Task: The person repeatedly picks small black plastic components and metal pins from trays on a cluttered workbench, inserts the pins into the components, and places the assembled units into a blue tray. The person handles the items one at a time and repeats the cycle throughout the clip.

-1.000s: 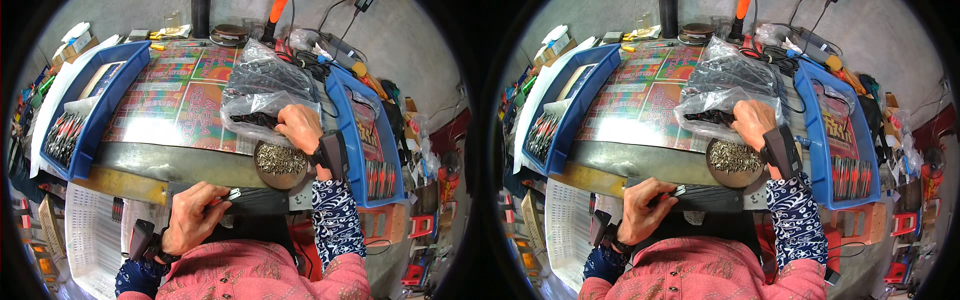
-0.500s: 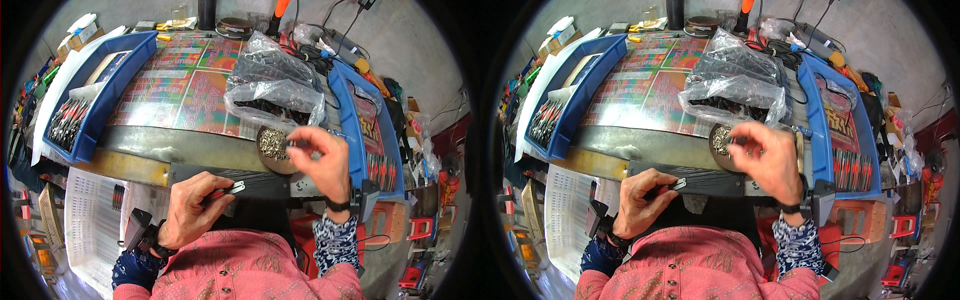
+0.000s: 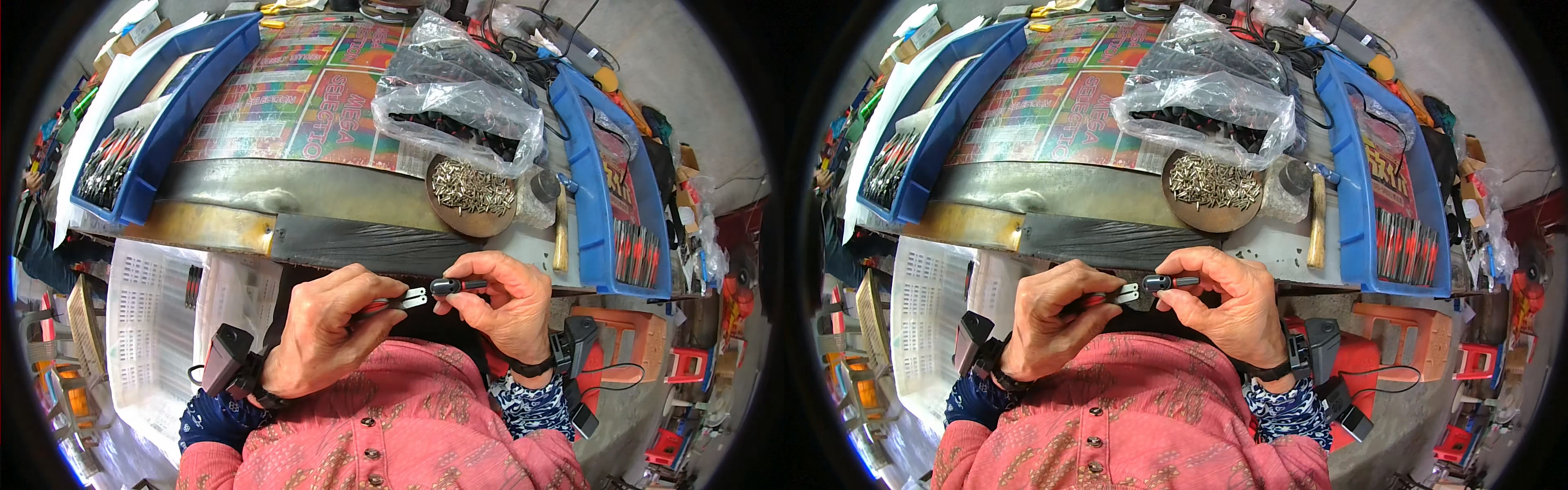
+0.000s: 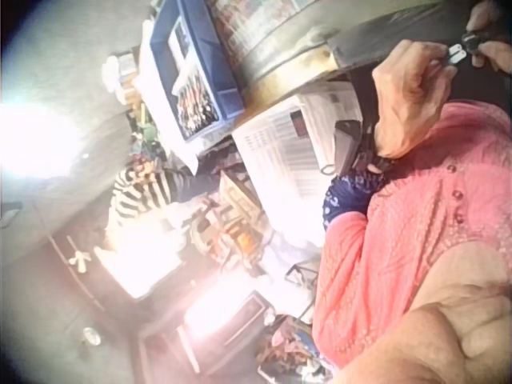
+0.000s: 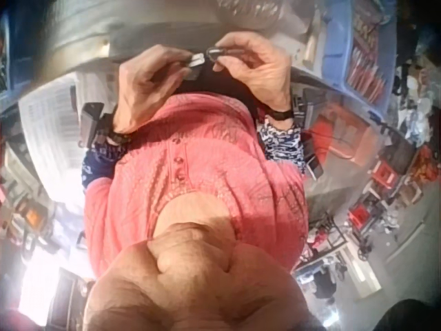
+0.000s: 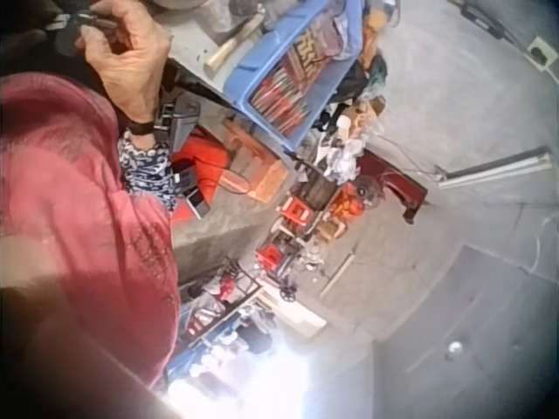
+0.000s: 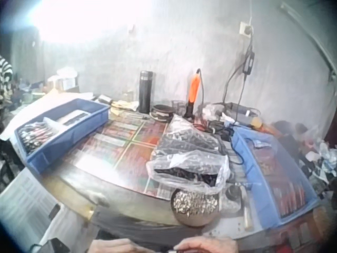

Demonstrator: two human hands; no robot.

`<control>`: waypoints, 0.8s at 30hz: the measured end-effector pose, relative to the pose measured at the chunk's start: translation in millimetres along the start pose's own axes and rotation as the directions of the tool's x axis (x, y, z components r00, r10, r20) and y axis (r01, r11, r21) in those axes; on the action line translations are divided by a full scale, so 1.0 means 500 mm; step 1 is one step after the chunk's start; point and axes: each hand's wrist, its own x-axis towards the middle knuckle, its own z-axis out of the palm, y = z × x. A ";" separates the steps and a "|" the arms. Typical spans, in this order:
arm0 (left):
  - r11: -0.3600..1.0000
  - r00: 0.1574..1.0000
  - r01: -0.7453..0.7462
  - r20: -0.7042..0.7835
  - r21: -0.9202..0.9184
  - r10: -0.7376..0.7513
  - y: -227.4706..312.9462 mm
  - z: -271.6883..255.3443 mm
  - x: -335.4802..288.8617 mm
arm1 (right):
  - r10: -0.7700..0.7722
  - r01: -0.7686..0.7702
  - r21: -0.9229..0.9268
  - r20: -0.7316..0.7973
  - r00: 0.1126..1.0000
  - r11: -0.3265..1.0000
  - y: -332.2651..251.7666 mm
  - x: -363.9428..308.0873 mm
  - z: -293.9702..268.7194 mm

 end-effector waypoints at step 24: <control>0.987 0.992 -0.117 0.054 0.114 0.112 -0.040 0.017 -0.035 | 0.004 -0.006 0.010 0.198 0.980 1.000 0.057 -0.012 0.023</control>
